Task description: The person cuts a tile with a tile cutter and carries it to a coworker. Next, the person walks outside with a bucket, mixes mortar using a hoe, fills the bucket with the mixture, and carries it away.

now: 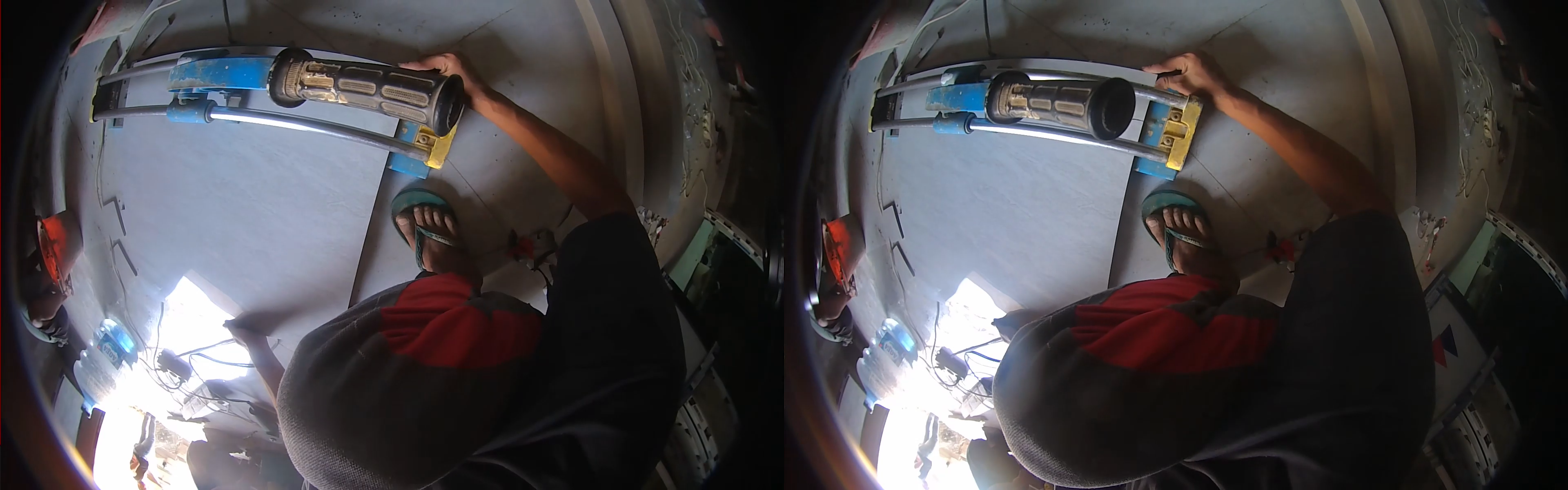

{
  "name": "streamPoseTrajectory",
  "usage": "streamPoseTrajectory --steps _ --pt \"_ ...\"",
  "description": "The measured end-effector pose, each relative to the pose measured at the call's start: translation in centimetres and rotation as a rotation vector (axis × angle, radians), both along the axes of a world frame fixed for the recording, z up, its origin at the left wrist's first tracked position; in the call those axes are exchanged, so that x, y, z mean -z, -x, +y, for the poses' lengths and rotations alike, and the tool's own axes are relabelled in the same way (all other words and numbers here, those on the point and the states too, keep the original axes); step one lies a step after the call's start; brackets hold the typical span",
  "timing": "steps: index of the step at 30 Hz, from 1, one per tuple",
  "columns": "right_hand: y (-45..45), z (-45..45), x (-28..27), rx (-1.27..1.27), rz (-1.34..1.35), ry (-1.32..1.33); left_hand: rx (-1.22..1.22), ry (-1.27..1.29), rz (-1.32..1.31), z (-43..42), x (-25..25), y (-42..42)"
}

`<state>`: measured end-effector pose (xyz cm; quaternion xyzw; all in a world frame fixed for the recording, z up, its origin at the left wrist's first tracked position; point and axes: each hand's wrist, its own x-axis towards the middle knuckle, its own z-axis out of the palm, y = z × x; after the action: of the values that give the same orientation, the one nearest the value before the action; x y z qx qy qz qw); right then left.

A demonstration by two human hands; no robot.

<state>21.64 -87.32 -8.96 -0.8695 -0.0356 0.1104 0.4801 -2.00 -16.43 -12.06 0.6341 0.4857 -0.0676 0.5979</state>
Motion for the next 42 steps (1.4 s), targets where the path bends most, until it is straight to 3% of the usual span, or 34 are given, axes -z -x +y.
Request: streamPoseTrajectory --steps 5,8,9,12,14,16,19,22,25,27,29,32,33,37,42 --pt "0.1 -0.3 1.0 0.011 0.025 -0.129 0.016 0.007 0.014 0.3 0.5 0.0" --pt "0.1 0.1 -0.1 0.057 -0.026 -0.046 0.035 0.014 0.011 0.4 1.0 0.1" --pt "0.1 -1.0 1.8 0.068 0.058 -0.144 0.042 0.018 0.0 0.5 1.2 0.2" --pt "-0.2 -0.7 3.3 -0.088 -0.218 -0.001 0.088 -0.117 -0.114 2.1 2.6 2.7" --pt "-0.1 0.5 1.3 0.104 0.12 -0.366 0.017 -0.124 -0.16 2.0 3.1 3.9" --pt "0.2 -0.8 1.5 0.076 0.198 -0.318 -0.227 0.1 -0.129 -3.4 -3.1 -0.1" --pt "0.1 -1.8 3.8 0.119 0.287 -0.36 -0.078 0.005 0.079 -3.4 -5.8 -1.4" --pt "0.6 -2.1 6.3 0.12 0.313 -0.395 -0.19 -0.001 0.066 -2.7 -5.6 -2.6" --pt "1.1 -2.0 5.3 0.038 0.172 -0.28 -0.185 0.002 -0.094 -1.2 -3.1 -2.2" --pt "1.0 -1.6 4.4 0.107 0.278 -0.418 -0.213 0.008 -0.189 -0.4 -1.2 -1.7" --pt "0.6 -1.5 4.4 0.133 0.312 -0.467 -0.135 -0.213 -0.123 0.0 -0.3 -1.5" --pt "-0.3 -2.3 5.2 0.162 0.512 -0.634 -0.247 -0.144 -0.073 -0.5 -1.0 -2.3" --pt "-0.4 -1.4 2.9 0.075 0.343 -0.409 -0.376 -0.157 -0.059 -0.5 -0.7 -2.5" --pt "-0.7 0.0 -2.6 -0.213 0.039 0.109 -0.369 -0.196 -0.039 -1.1 -1.6 -3.3" --pt "-0.8 0.8 -3.3 -0.086 0.189 -0.062 -0.446 -0.309 0.075 -0.7 -1.2 -3.1"
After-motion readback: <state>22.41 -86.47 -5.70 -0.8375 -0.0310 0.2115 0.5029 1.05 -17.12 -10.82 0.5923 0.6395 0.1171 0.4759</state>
